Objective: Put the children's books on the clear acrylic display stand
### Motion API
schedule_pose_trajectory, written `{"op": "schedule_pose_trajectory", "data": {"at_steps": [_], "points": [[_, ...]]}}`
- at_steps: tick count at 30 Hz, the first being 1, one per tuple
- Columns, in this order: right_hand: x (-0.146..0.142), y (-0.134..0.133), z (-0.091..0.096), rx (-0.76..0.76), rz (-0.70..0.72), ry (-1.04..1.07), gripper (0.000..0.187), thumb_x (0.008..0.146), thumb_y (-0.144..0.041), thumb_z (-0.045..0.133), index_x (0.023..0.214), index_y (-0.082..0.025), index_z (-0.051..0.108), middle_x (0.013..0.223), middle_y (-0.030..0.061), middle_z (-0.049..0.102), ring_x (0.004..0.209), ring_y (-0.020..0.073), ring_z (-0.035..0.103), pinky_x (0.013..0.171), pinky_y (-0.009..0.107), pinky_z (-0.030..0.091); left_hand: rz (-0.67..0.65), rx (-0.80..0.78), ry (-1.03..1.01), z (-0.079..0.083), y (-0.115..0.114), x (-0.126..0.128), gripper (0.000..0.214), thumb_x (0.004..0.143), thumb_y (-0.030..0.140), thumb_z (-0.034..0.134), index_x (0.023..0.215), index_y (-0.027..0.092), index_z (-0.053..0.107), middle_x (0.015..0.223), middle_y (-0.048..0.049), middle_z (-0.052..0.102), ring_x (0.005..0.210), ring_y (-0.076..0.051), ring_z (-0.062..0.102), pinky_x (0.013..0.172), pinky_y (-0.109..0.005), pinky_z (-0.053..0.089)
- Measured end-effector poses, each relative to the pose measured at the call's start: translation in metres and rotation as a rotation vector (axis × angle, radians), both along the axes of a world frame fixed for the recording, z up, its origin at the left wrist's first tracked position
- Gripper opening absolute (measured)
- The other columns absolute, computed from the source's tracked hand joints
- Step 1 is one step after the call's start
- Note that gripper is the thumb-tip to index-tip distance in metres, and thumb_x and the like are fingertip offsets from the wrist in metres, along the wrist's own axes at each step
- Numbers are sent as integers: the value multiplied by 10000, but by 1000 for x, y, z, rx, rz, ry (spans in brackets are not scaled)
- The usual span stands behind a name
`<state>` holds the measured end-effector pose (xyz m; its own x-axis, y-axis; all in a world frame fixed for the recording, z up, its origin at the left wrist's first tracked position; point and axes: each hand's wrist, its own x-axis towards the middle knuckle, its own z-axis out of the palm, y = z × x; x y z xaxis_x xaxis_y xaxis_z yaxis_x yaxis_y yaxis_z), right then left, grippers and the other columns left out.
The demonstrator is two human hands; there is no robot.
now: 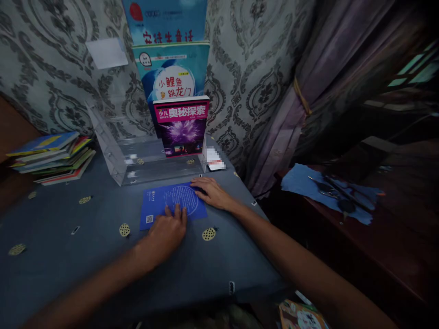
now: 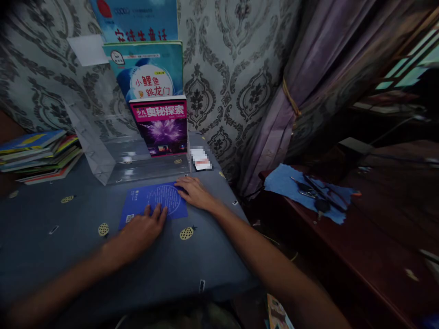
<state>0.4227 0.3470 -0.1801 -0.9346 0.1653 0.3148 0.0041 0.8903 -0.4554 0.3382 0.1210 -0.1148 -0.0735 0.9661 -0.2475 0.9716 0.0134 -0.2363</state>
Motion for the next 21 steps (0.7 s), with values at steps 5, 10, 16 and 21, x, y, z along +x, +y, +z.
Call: {"op": "schedule_pose_trajectory", "data": {"at_steps": [5,10,16,21], "points": [[-1,1,-2,-7,-1,9,364,980,-247,553,1330,-200,641,1394,127,640,1350,289,539,1138,543,386,-20,-19,-23,12,-2,-5,649,809,-92,422,1451,-8,474,1419,-366,512,1202,-443,640,811,-502,629],[-1,2,-5,-17,-12,5,363,978,-259,564,1327,-202,646,1389,130,642,1340,291,548,1136,546,388,-13,22,3,0,-2,-5,666,791,-109,506,1445,16,491,1413,-372,517,1203,-465,628,784,-489,641],[1,2,-7,-11,-6,36,352,988,-250,546,1321,-197,645,1389,134,641,1340,280,548,1142,536,387,89,50,113,-14,7,4,580,879,-53,464,1441,71,532,1377,-356,558,1136,-464,668,655,-452,650],[3,1,-6,-36,-5,69,349,1002,-284,536,1322,-196,643,1369,133,653,1327,274,557,1138,516,400,158,14,107,-3,19,5,566,899,-45,435,1443,77,537,1342,-335,599,1086,-427,702,683,-433,648]]}}
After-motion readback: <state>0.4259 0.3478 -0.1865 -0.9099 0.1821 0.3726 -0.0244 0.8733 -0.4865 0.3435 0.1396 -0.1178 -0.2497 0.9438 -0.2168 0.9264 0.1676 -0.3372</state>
